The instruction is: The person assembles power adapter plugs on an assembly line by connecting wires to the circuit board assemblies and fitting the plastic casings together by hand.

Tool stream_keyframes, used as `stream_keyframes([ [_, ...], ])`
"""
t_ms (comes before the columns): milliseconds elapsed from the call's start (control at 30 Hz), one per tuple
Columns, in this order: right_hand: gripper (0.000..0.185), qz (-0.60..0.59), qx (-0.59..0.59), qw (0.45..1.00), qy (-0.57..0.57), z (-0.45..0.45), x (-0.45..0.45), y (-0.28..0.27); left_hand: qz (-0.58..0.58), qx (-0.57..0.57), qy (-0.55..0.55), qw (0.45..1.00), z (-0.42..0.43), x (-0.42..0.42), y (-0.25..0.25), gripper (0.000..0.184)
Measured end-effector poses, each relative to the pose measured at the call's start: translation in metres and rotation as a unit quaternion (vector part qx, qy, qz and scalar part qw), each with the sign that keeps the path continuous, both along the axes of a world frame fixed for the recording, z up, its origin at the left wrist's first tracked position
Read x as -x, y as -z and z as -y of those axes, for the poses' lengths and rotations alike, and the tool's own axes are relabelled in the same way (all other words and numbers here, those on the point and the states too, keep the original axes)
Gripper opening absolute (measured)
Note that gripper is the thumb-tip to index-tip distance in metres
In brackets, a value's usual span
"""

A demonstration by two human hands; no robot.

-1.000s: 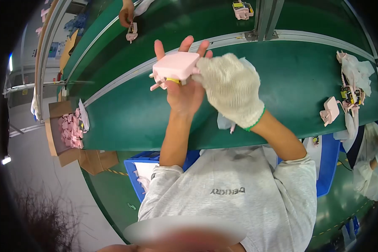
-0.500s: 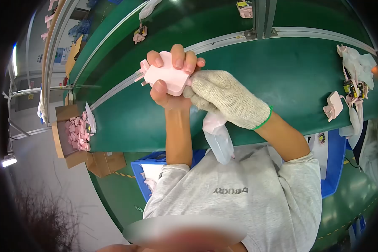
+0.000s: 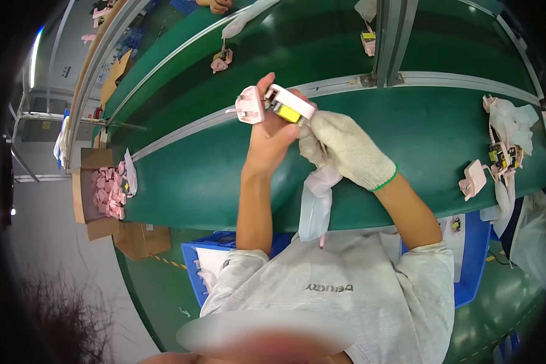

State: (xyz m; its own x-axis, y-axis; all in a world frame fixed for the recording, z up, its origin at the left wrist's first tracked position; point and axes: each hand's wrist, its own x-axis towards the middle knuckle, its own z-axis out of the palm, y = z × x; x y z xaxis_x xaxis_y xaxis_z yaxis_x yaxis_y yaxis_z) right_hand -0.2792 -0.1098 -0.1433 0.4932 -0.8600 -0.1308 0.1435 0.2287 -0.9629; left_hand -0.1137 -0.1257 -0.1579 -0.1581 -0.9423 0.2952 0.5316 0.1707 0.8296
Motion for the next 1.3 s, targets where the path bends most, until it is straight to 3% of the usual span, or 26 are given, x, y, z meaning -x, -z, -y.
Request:
stream_keyframes([
  [33,0.016,-0.003,-0.009,1.0,0.014,0.002,0.001,0.003,-0.003,0.004,0.001,1.0,0.003,-0.003,0.003,0.065],
  [100,0.014,-0.01,-0.016,0.999,0.026,0.008,0.004,0.016,0.157,-0.01,-0.019,0.987,0.011,-0.011,0.009,0.066],
  [133,0.021,-0.098,0.132,0.981,0.102,0.014,0.007,0.026,0.236,-0.018,-0.031,0.971,0.015,-0.014,0.012,0.067],
  [167,0.031,-0.18,0.273,0.928,0.176,0.02,0.008,0.028,0.235,-0.017,-0.034,0.971,0.018,-0.015,0.014,0.067],
  [267,0.041,-0.168,0.364,0.897,0.184,0.029,0.015,0.025,0.453,0.036,-0.078,0.887,0.023,-0.015,0.019,0.058],
  [467,0.049,-0.217,0.45,0.86,0.106,0.046,0.027,0.025,0.518,0.116,-0.128,0.838,0.016,0.003,0.017,0.052],
  [600,0.046,-0.205,0.371,0.9,0.104,0.041,0.028,0.025,0.509,0.115,-0.152,0.839,0.005,0.003,0.026,0.049],
  [700,0.039,-0.208,0.247,0.944,0.062,0.041,0.032,0.03,0.494,0.123,-0.163,0.845,0.004,0.003,0.029,0.046],
  [867,0.027,-0.152,0.173,0.97,0.08,0.042,0.028,0.033,0.498,0.16,-0.189,0.831,0.004,0.005,0.031,0.043],
  [967,0.026,-0.082,-0.004,0.996,0.02,0.039,0.029,0.019,0.505,0.167,-0.209,0.821,0.002,0.002,0.032,0.041],
  [1100,0.029,-0.046,-0.041,0.998,0.034,0.036,0.025,0.028,0.522,0.167,-0.199,0.812,-0.001,-0.001,0.032,0.038],
  [1233,0.032,-0.094,0.03,0.995,0.017,0.03,0.021,0.022,0.492,0.201,-0.222,0.818,0.003,-0.003,0.039,0.037],
  [1300,0.033,-0.144,0.052,0.988,-0.008,0.027,0.024,0.028,0.404,0.113,-0.16,0.894,0.001,-0.003,0.043,0.04],
])
